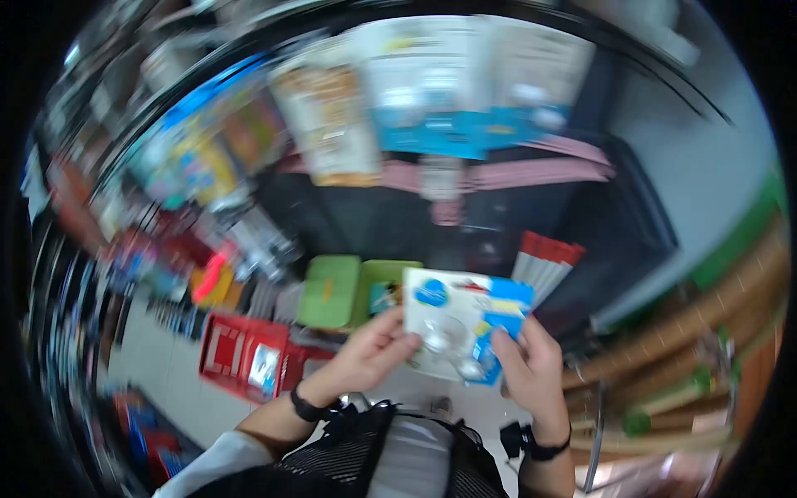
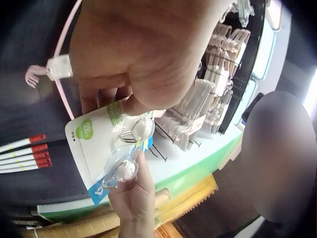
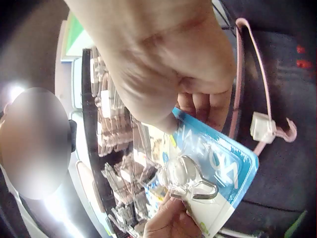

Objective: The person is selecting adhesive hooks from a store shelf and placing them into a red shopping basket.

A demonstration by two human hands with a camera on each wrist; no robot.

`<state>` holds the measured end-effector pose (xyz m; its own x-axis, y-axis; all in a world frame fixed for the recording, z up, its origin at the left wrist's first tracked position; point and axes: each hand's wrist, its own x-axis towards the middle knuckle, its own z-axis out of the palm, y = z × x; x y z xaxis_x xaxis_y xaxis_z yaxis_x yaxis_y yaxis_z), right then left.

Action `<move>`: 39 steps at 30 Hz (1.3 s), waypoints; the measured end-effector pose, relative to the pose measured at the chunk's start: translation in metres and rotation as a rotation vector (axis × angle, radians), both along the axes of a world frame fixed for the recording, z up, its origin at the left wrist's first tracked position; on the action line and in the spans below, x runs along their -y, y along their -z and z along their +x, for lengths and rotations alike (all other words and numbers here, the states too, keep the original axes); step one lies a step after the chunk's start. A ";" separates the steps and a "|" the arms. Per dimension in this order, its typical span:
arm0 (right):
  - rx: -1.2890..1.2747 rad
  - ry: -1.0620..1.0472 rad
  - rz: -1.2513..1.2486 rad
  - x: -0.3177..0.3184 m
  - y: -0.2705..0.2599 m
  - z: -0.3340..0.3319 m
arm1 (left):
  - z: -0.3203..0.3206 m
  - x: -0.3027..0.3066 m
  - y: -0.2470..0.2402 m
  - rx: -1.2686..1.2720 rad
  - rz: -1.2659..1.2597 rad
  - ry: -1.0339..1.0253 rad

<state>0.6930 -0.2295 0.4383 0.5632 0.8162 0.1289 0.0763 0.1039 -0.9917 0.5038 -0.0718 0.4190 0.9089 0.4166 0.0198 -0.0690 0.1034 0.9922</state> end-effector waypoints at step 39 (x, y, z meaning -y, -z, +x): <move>0.674 -0.691 -0.988 -0.219 0.201 -0.339 | -0.637 -0.265 0.414 -0.964 -0.054 -0.907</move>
